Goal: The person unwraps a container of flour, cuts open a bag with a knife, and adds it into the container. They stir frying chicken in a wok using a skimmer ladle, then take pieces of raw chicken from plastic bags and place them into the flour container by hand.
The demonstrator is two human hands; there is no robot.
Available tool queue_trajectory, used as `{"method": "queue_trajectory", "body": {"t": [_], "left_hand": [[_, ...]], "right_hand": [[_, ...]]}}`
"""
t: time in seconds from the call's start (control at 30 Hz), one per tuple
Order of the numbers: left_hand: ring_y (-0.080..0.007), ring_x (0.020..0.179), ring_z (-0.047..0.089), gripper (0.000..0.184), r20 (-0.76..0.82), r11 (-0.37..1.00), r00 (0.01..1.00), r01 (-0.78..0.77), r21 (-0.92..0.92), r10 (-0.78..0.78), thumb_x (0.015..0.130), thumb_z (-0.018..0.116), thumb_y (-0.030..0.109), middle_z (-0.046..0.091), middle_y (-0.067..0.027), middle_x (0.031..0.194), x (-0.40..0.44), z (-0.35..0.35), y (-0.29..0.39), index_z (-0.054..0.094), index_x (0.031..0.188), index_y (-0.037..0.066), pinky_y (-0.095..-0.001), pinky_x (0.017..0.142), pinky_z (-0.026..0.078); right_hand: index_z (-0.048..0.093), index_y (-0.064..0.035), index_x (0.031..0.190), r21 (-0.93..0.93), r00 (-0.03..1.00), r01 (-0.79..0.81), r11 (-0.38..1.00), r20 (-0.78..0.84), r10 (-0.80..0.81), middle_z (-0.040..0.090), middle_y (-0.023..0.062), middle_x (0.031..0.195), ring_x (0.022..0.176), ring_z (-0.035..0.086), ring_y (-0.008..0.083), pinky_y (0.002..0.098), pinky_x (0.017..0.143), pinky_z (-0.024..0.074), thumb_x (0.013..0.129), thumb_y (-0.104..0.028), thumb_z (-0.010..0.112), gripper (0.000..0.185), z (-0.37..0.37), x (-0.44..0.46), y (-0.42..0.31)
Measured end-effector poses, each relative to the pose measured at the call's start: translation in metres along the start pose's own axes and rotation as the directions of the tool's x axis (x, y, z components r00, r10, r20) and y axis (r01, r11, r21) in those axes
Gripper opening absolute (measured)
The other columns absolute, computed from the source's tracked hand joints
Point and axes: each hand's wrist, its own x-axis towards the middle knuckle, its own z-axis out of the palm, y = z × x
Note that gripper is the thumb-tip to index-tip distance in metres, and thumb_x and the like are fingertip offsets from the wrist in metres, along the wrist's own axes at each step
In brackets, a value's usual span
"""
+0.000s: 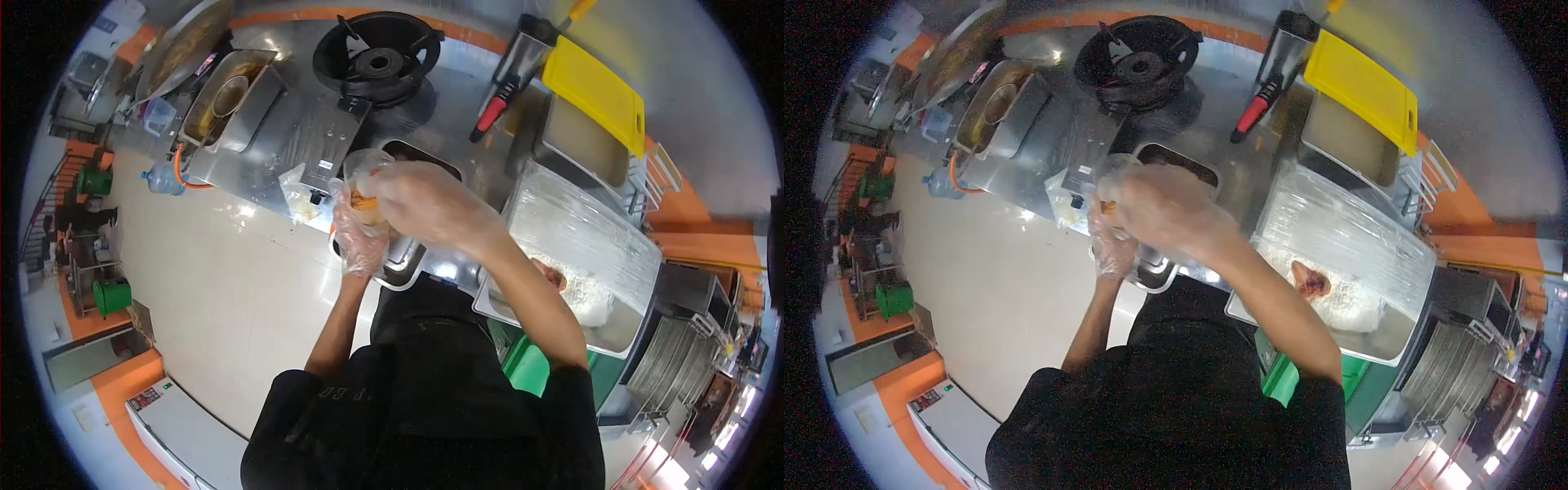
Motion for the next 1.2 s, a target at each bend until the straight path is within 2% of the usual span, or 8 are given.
{"method": "queue_trajectory", "body": {"t": [0.07, 0.17, 0.27, 0.37, 0.53, 0.7, 1.1, 1.2], "left_hand": [[-0.0397, 0.128, 0.040, 0.102, -0.068, 0.975, 0.996, -0.042, 0.219, 0.058, 0.070, 0.082, 0.030, 0.042, -0.0276, 0.136, -0.011, 0.007, -0.026, 0.024, 0.145, -0.006, -0.0470, 0.108, 0.032], [-0.0385, 0.127, 0.042, 0.099, -0.084, 0.992, 0.996, 0.040, 0.119, -0.030, 0.066, 0.079, 0.013, 0.040, -0.0262, 0.140, -0.014, 0.006, -0.023, 0.022, 0.145, -0.006, -0.0452, 0.107, 0.034], [-0.0351, 0.126, 0.045, 0.098, -0.129, 0.998, 0.990, 0.057, 0.041, -0.052, 0.064, 0.076, 0.002, 0.041, -0.0239, 0.140, -0.015, 0.005, -0.021, 0.022, 0.145, -0.005, -0.0432, 0.106, 0.038], [-0.0343, 0.125, 0.047, 0.096, -0.216, 0.999, 0.976, 0.019, -0.028, -0.024, 0.064, 0.073, -0.002, 0.044, -0.0230, 0.138, -0.015, 0.010, -0.021, 0.021, 0.145, -0.005, -0.0417, 0.104, 0.040], [-0.0338, 0.122, 0.052, 0.094, -0.229, 0.989, 0.973, -0.047, -0.138, 0.014, 0.070, 0.066, -0.004, 0.042, -0.0236, 0.142, -0.015, 0.016, -0.022, 0.012, 0.147, -0.005, -0.0404, 0.102, 0.044], [-0.0336, 0.117, 0.055, 0.092, -0.188, 0.997, 0.982, -0.017, -0.075, 0.002, 0.082, 0.072, 0.018, 0.043, -0.0237, 0.140, -0.019, 0.015, -0.038, 0.010, 0.147, -0.004, -0.0391, 0.096, 0.048], [-0.0253, 0.110, 0.058, 0.088, -0.220, 0.977, 0.966, 0.092, -0.195, -0.134, 0.073, 0.078, 0.010, 0.054, -0.0158, 0.124, -0.010, 0.003, -0.039, 0.026, 0.143, -0.004, -0.0372, 0.097, 0.046], [-0.0239, 0.110, 0.058, 0.091, -0.173, 0.891, 0.955, 0.148, -0.430, -0.242, 0.071, 0.083, 0.016, 0.055, -0.0145, 0.124, -0.006, 0.013, -0.044, 0.030, 0.142, -0.003, -0.0365, 0.097, 0.046]], "right_hand": [[0.071, -0.0003, 0.096, -0.164, 0.918, -0.138, 0.977, 0.349, 0.188, 0.068, 0.0219, 0.094, 0.091, 0.067, 0.0371, 0.0436, 0.081, 0.0528, 0.082, -0.022, 0.061, 0.027, 0.022, 0.040, 0.017], [0.072, 0.0007, 0.095, -0.335, 0.731, -0.184, 0.924, 0.582, 0.356, 0.068, 0.0227, 0.099, 0.094, 0.067, 0.0351, 0.0411, 0.082, 0.0531, 0.078, -0.027, 0.064, 0.033, 0.028, 0.068, 0.010], [0.072, 0.0009, 0.098, -0.392, 0.687, -0.127, 0.911, 0.628, 0.366, 0.068, 0.0240, 0.102, 0.097, 0.068, 0.0326, 0.0390, 0.084, 0.0530, 0.075, -0.027, 0.064, 0.038, 0.027, 0.076, -0.003], [0.072, -0.0007, 0.080, -0.376, 0.790, -0.003, 0.927, 0.568, 0.233, 0.068, 0.0191, 0.076, 0.068, 0.067, 0.0330, 0.0399, 0.063, 0.0527, 0.077, -0.024, 0.063, 0.025, 0.049, 0.066, 0.025], [0.074, -0.0081, 0.083, -0.379, 0.690, 0.352, 0.856, 0.723, 0.037, 0.072, 0.0101, 0.079, 0.074, 0.069, 0.0323, 0.0420, 0.069, 0.0557, 0.077, -0.025, 0.062, 0.022, 0.070, 0.066, 0.056], [0.072, -0.0082, 0.086, -0.426, 0.722, 0.181, 0.886, 0.669, 0.174, 0.071, 0.0135, 0.084, 0.079, 0.069, 0.0316, 0.0410, 0.072, 0.0547, 0.075, -0.026, 0.066, 0.022, 0.055, 0.070, 0.041], [0.068, -0.0041, 0.086, -0.131, 0.893, 0.084, 0.988, 0.450, -0.016, 0.068, 0.0182, 0.083, 0.076, 0.067, 0.0363, 0.0439, 0.071, 0.0535, 0.072, -0.019, 0.069, 0.021, 0.051, 0.053, 0.035], [0.067, -0.0023, 0.086, -0.197, 0.925, 0.054, 0.979, 0.380, 0.025, 0.068, 0.0195, 0.083, 0.076, 0.066, 0.0374, 0.0450, 0.070, 0.0532, 0.070, -0.017, 0.069, 0.022, 0.047, 0.047, 0.026]]}}
